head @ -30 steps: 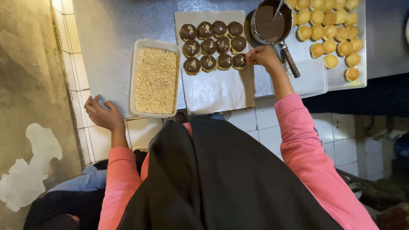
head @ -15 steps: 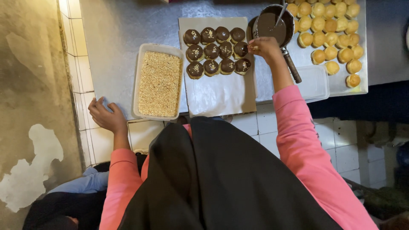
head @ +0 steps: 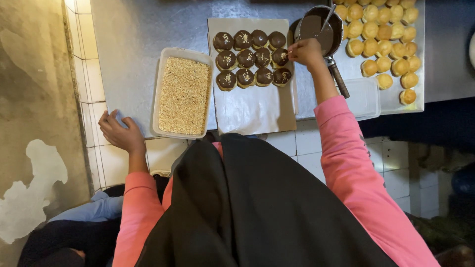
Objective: Decorating small pastries by dipping them in chocolate sauce and adding toppings like crushed peanuts and chocolate sprinkles.
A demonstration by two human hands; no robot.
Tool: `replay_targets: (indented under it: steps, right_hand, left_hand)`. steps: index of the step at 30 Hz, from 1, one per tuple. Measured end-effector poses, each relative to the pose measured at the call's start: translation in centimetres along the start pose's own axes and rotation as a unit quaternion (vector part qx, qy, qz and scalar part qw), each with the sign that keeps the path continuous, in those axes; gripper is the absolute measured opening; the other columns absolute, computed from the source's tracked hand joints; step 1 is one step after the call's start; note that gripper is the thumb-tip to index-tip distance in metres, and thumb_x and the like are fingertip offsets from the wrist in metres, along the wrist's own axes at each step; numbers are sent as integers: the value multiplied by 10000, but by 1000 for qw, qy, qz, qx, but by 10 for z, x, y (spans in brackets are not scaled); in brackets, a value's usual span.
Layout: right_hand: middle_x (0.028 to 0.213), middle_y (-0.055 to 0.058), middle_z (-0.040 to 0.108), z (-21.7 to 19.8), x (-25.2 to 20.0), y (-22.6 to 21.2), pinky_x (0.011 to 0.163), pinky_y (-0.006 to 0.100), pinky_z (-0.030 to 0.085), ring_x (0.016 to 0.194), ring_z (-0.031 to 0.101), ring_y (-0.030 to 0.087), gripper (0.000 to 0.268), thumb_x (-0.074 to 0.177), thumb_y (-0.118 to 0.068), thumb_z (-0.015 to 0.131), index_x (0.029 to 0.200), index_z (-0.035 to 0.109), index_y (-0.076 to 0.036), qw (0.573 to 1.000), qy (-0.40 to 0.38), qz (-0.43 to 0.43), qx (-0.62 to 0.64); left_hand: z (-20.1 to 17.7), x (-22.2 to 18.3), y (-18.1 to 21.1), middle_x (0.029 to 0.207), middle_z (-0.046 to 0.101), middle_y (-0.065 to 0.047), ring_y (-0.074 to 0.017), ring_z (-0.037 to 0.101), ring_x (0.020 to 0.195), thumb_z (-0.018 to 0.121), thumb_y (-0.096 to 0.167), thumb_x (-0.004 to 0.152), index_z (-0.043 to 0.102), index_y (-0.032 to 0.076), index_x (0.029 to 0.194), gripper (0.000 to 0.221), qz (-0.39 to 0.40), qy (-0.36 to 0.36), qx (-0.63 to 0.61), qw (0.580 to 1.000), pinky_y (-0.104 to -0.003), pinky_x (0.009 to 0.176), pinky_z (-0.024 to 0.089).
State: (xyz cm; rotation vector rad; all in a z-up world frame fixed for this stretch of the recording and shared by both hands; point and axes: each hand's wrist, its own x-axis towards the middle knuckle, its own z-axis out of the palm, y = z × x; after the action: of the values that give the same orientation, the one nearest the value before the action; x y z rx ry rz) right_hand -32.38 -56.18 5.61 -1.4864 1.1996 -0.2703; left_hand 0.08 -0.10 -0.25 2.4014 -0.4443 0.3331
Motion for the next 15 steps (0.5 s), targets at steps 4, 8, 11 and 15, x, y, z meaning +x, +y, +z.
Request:
replay_targets:
  steps: [4,8,11,15]
  right_hand:
    - [863,164,725,-1,0,-7,675,320,631,748,731,218,122,902,88,616,964,721,93,999,0,-12,-30]
    - [903,156,755,-1,8,-19,737,305,669,788,769,217,114,939,44,632,982,730,83,999,-19,-38,24]
    - [903,155,760,6,21,-28,742,304,678,795,777,216,115,934,44,638,978,736,82,996,-10,-61,60]
    - [820,141,749,19,38,-36,662,294,665,733,759,197,103,897,39,658,895,752,80,993,67,-102,-4]
  left_hand:
    - [-1,0,1,1323,563,-119,-338,564,1213,609,53,880,674,67,1150,278,-3,-4,2,1000,-489,984,427]
    - [1,0,0,1335,565,-113,-332,566,1217,612,55,893,678,68,1155,270,-5,-3,-1,1000,-489,996,428]
    - [1,0,-1,1336,565,-113,-330,568,1213,612,55,891,685,66,1154,273,-5,-3,3,1000,-487,988,427]
    - [3,0,-4,1348,561,-111,-322,571,1212,607,58,910,687,58,1161,263,-14,-6,3,1000,-483,999,432]
